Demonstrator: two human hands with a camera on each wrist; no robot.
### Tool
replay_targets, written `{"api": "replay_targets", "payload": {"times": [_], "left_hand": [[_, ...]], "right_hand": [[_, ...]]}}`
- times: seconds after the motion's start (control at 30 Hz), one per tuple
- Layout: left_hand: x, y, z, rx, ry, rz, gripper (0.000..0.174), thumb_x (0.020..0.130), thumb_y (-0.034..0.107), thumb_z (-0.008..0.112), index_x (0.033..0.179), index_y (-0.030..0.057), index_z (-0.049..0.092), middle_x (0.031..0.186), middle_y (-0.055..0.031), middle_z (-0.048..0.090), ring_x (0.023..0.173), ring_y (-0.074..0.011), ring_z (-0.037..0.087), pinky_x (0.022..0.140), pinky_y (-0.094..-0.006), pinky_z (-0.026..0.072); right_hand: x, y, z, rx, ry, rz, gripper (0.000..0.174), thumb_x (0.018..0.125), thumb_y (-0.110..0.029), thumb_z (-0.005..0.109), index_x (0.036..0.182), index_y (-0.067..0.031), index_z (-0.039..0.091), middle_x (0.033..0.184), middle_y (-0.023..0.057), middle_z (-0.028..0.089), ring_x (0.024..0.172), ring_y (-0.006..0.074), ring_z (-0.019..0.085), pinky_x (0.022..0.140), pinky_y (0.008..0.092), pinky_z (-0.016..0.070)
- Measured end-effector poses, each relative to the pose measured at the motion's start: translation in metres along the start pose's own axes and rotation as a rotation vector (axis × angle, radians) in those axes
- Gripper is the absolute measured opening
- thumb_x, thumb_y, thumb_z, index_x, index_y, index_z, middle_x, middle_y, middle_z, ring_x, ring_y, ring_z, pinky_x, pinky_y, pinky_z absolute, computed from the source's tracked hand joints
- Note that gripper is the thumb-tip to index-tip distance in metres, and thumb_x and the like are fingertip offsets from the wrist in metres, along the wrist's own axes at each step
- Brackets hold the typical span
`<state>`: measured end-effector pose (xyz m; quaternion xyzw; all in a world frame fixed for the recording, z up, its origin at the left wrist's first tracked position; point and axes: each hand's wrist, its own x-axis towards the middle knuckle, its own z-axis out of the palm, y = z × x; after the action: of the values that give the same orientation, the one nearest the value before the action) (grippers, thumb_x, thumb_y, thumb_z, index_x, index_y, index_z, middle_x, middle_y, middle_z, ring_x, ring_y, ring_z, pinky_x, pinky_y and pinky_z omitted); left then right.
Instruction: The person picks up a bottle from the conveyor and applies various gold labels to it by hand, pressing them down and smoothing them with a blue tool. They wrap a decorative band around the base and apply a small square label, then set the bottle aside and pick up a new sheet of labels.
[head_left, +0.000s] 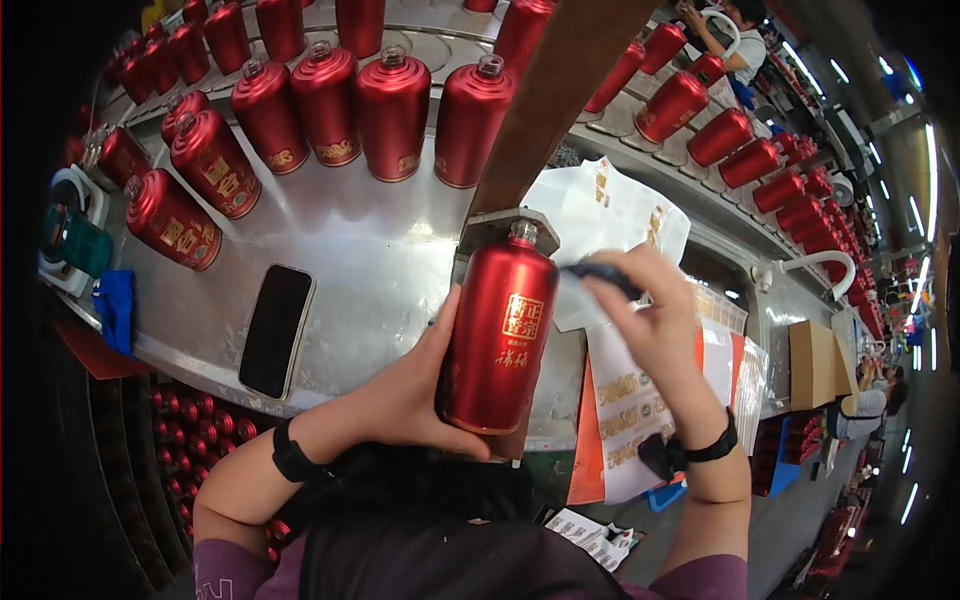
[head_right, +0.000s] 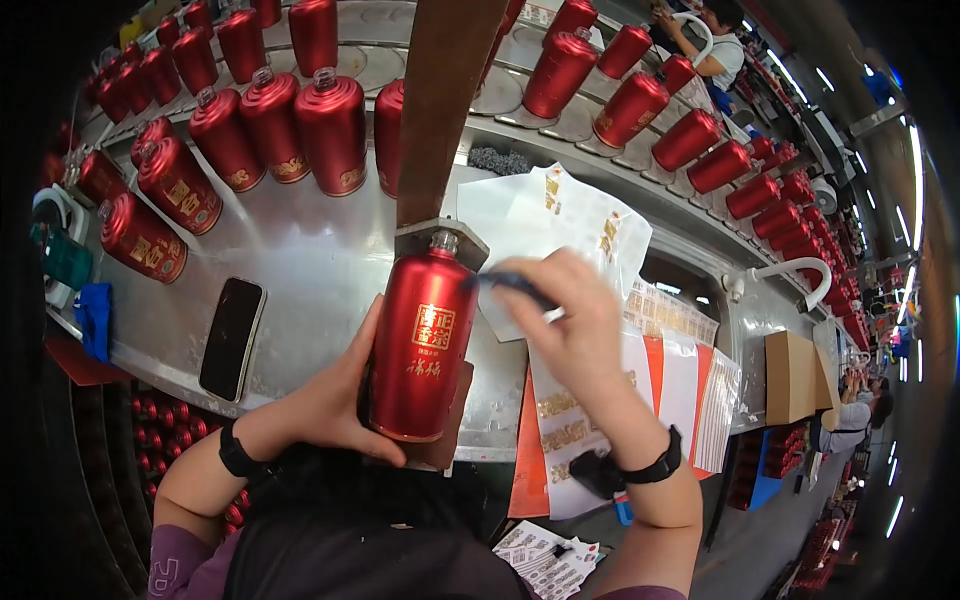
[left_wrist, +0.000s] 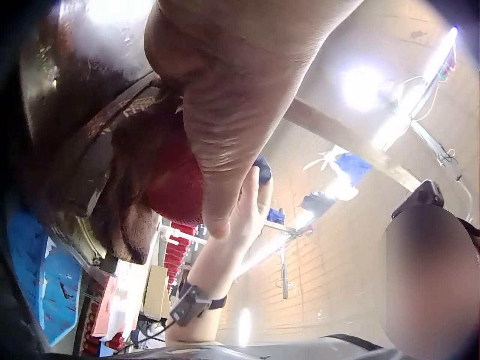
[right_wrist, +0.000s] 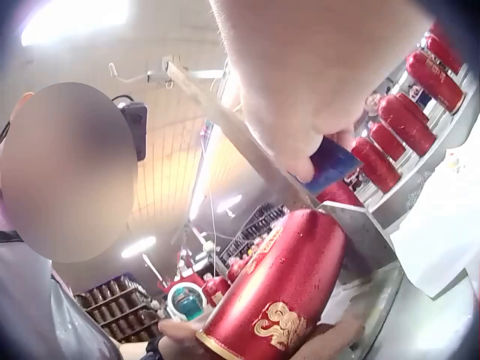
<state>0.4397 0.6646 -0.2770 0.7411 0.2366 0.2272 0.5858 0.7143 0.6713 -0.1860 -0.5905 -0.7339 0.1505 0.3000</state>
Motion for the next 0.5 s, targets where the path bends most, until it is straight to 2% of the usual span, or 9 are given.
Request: {"api": "replay_targets", "payload": {"times": [0.07,0.13,0.17,0.23,0.3,0.33,0.4,0.47,0.5], "left_hand": [[-0.005,0.003,-0.012,-0.008,0.003,-0.052,0.141,0.068,0.036,0.092,0.156,0.0018,-0.014,0.159,-0.0265,0.021,0.147,-0.0349,0.029,0.118,-0.0434,0.0286],[-0.007,0.001,-0.025,-0.02,0.015,-0.102,0.135,0.072,0.04,0.089,0.156,-0.0009,-0.008,0.156,-0.03,0.024,0.144,-0.0387,0.034,0.117,-0.044,0.0298],[-0.003,-0.003,-0.033,-0.018,0.081,-0.172,0.117,0.079,0.037,0.084,0.156,-0.0009,0.005,0.153,-0.0262,0.032,0.141,-0.0337,0.04,0.116,-0.042,0.0323],[0.012,0.0,-0.044,-0.012,0.147,-0.237,0.099,0.086,0.034,0.079,0.156,-0.0009,0.019,0.151,-0.0225,0.04,0.137,-0.0286,0.045,0.115,-0.0399,0.0347],[0.029,0.01,-0.048,-0.371,0.204,-0.424,0.063,0.097,0.031,0.067,0.146,-0.0021,0.043,0.138,-0.0124,0.056,0.127,-0.0177,0.053,0.11,-0.0331,0.0395],[0.038,0.01,-0.049,-0.363,0.21,-0.421,0.063,0.097,0.031,0.067,0.146,-0.0021,0.043,0.138,-0.0124,0.056,0.127,-0.0177,0.053,0.11,-0.0331,0.0395],[0.055,-0.002,-0.049,-0.538,0.206,-0.398,0.05,0.102,0.035,0.059,0.137,-0.0006,0.055,0.126,-0.0061,0.063,0.118,-0.0119,0.056,0.105,-0.0281,0.0423],[0.07,0.002,-0.045,-0.534,0.183,-0.399,0.049,0.102,0.038,0.058,0.135,0.0006,0.057,0.125,-0.0058,0.064,0.116,-0.0114,0.057,0.103,-0.0272,0.043],[0.078,0.004,-0.045,-0.542,0.163,-0.402,0.049,0.102,0.041,0.056,0.132,0.0018,0.06,0.123,-0.0055,0.065,0.115,-0.011,0.057,0.101,-0.0264,0.0437]], "right_hand": [[0.004,-0.012,-0.012,-0.205,0.034,-0.06,0.022,0.079,-0.01,0.076,0.101,-0.0099,0.075,0.079,0.0068,0.064,0.074,0.0206,0.061,0.068,0.0295,0.0488],[-0.011,-0.037,-0.008,0.163,-0.351,-0.37,0.024,0.076,-0.006,0.076,0.099,-0.0075,0.074,0.076,0.0076,0.061,0.073,0.0229,0.06,0.067,0.0323,0.0487],[-0.013,-0.043,-0.006,0.19,-0.412,-0.336,0.028,0.073,-0.006,0.076,0.101,-0.0095,0.074,0.076,0.0065,0.06,0.073,0.0241,0.059,0.067,0.0349,0.0492],[0.006,-0.008,-0.012,-0.008,-0.253,-0.297,0.029,0.074,-0.008,0.076,0.102,-0.0124,0.073,0.078,0.0048,0.059,0.076,0.0229,0.06,0.068,0.0349,0.0502],[0.025,0.001,-0.021,-0.439,-0.01,-0.25,0.032,0.075,-0.008,0.077,0.106,-0.0132,0.075,0.081,0.0052,0.062,0.075,0.0236,0.06,0.069,0.0343,0.0499],[0.02,-0.003,-0.019,-0.436,-0.002,-0.257,0.032,0.075,-0.008,0.077,0.106,-0.0132,0.075,0.081,0.0052,0.062,0.075,0.0236,0.06,0.069,0.0343,0.0499],[0.0,-0.019,-0.002,0.188,-0.398,-0.442,0.03,0.075,-0.006,0.077,0.104,-0.0107,0.074,0.079,0.0066,0.061,0.073,0.0237,0.059,0.065,0.0339,0.0477],[-0.005,-0.021,0.002,0.286,-0.411,-0.42,0.029,0.074,-0.006,0.078,0.103,-0.0113,0.075,0.077,0.0066,0.06,0.071,0.0232,0.058,0.062,0.0339,0.0464],[0.001,-0.006,0.001,0.14,-0.239,-0.34,0.03,0.074,-0.006,0.078,0.103,-0.0121,0.075,0.076,0.0063,0.06,0.07,0.0229,0.057,0.062,0.0338,0.0465]]}}
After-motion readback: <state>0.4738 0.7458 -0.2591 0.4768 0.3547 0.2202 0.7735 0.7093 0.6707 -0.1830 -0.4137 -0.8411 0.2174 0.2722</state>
